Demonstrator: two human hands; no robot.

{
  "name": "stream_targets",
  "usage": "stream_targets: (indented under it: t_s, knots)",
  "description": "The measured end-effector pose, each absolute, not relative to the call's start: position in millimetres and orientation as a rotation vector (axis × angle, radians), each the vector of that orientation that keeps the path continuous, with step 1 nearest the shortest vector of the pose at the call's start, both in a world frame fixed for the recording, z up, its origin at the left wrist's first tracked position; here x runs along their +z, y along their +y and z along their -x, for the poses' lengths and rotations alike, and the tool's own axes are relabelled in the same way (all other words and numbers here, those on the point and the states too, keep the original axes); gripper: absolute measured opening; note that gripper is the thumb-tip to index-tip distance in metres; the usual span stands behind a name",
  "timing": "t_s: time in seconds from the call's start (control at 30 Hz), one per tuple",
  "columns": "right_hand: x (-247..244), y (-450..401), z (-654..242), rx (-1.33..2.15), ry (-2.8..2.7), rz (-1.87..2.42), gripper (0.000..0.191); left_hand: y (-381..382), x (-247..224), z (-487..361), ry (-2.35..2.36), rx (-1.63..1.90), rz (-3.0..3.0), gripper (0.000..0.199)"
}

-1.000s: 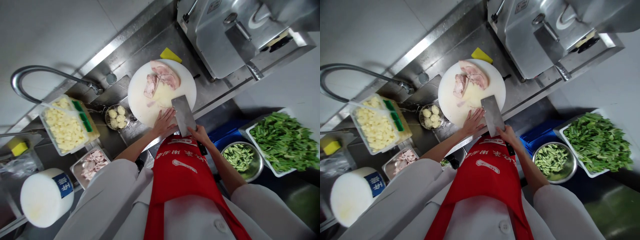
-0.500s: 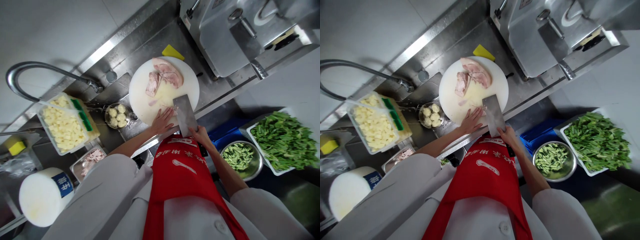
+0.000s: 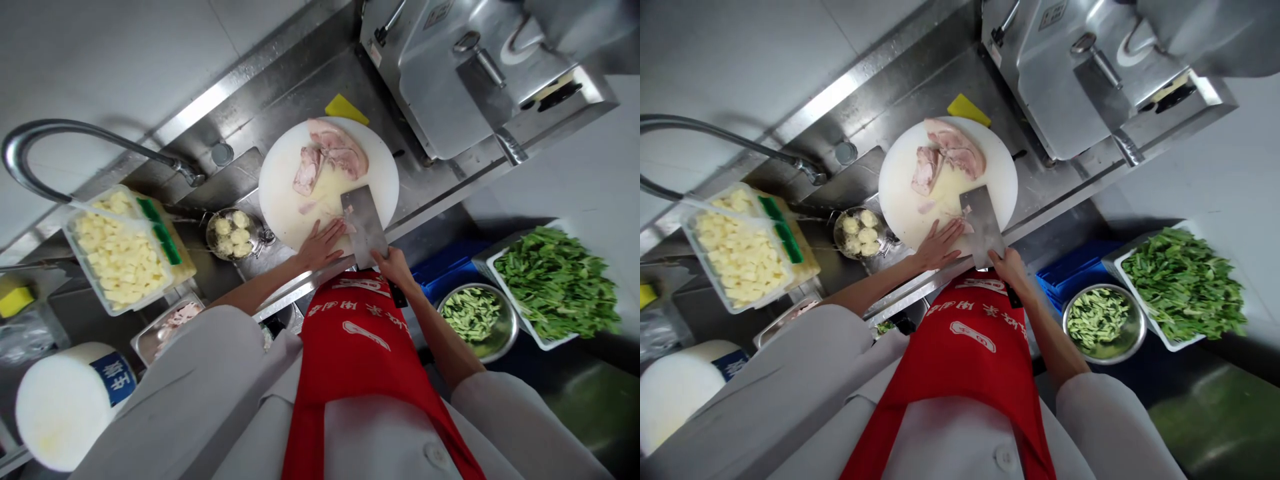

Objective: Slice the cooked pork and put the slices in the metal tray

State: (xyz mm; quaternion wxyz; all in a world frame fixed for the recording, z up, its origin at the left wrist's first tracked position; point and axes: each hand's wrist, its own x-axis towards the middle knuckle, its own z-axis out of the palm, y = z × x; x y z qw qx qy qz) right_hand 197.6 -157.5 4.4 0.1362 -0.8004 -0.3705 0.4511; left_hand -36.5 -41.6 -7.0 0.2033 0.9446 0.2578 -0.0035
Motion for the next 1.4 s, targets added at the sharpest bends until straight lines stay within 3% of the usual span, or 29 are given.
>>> stream_targets:
  t_s: [0.23,0.5,0.87,1.17,1.4]
  knots:
    - [5,-185,-208,1.346,-1.152,2.337,0.035,-37,-9,41,0.666,-0.027,-2.640,0.070]
    - [4,-141,-185,1.310,-1.092,2.360,0.039,-32,-4,52,0.602,-0.077,-2.599,0.069]
    - [1,-192,-208,1.391,-1.216,2.352,0.038,-21,12,60,0.589,-0.093,-2.519,0.067]
    - [5,-142,-177,1.289,-1.115,2.385,0.040,-16,8,66,0.533,-0.114,-2.558,0.071]
    - [7,-181,-185,1.304,-1.231,2.357,0.039,-17,1,67,0.520,-0.042,-2.567,0.069]
